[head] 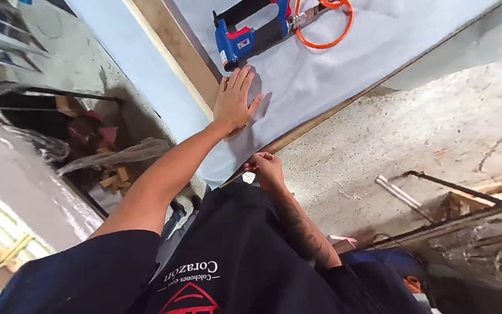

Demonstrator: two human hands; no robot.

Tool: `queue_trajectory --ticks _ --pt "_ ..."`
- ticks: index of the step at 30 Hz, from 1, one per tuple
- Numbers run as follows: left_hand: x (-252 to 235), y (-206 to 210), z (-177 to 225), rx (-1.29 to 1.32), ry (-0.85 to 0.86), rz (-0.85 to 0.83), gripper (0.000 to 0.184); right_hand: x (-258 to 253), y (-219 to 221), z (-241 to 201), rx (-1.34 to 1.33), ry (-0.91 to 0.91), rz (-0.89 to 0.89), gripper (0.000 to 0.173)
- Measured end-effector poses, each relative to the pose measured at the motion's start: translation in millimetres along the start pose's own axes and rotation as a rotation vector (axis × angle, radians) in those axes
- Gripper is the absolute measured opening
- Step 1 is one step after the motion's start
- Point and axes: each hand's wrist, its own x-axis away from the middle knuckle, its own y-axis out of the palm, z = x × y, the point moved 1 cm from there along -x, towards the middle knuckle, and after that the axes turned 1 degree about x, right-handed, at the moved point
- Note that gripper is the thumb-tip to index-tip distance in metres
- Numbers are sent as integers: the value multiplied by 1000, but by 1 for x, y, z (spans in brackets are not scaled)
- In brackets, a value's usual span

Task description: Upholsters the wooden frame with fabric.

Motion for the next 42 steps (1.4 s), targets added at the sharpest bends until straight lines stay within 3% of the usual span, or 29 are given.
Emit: queue_trajectory --ticks 5,8,11,13,17,23,26,29,31,33,37,40,42 --pt "-1 -3 1 -35 4 -19 69 -9 -7 -12 169 54 -17 48" --pt "-1 3 0 -47 27 35 65 -14 -13 -13 388 -66 44 42" --pt "3 3 4 -67 29 25 63 -11 -31 -17 719 -316 184 36" --pt "-3 3 4 -69 31 54 62 -21 -36 -32 763 -451 264 36" --pt "3 8 5 -66 36 73 64 -25 -30 -30 435 -289 215 40" --pt "0 10 3 -61 54 101 63 -16 -9 -38 -136 30 169 27" --pt "2 8 5 -73 52 72 63 -10 -2 -46 -149 139 120 34" --pt "-1 7 5 -90 56 70 62 -22 11 -53 79 178 76 48" --pt "0 6 5 -85 51 59 63 -34 17 -49 264 84 9 47" --pt "1 6 7 -73 39 36 63 -42 12 -39 471 -86 -70 36" --pt "-5 9 1 -66 57 60 60 -42 2 -28 732 -640 -128 19" --pt "4 11 -3 46 21 106 51 -31 21 -49 823 -601 -178 21" --pt "-2 11 -17 273 36 316 38 -41 42 -70 794 -439 -226 25"
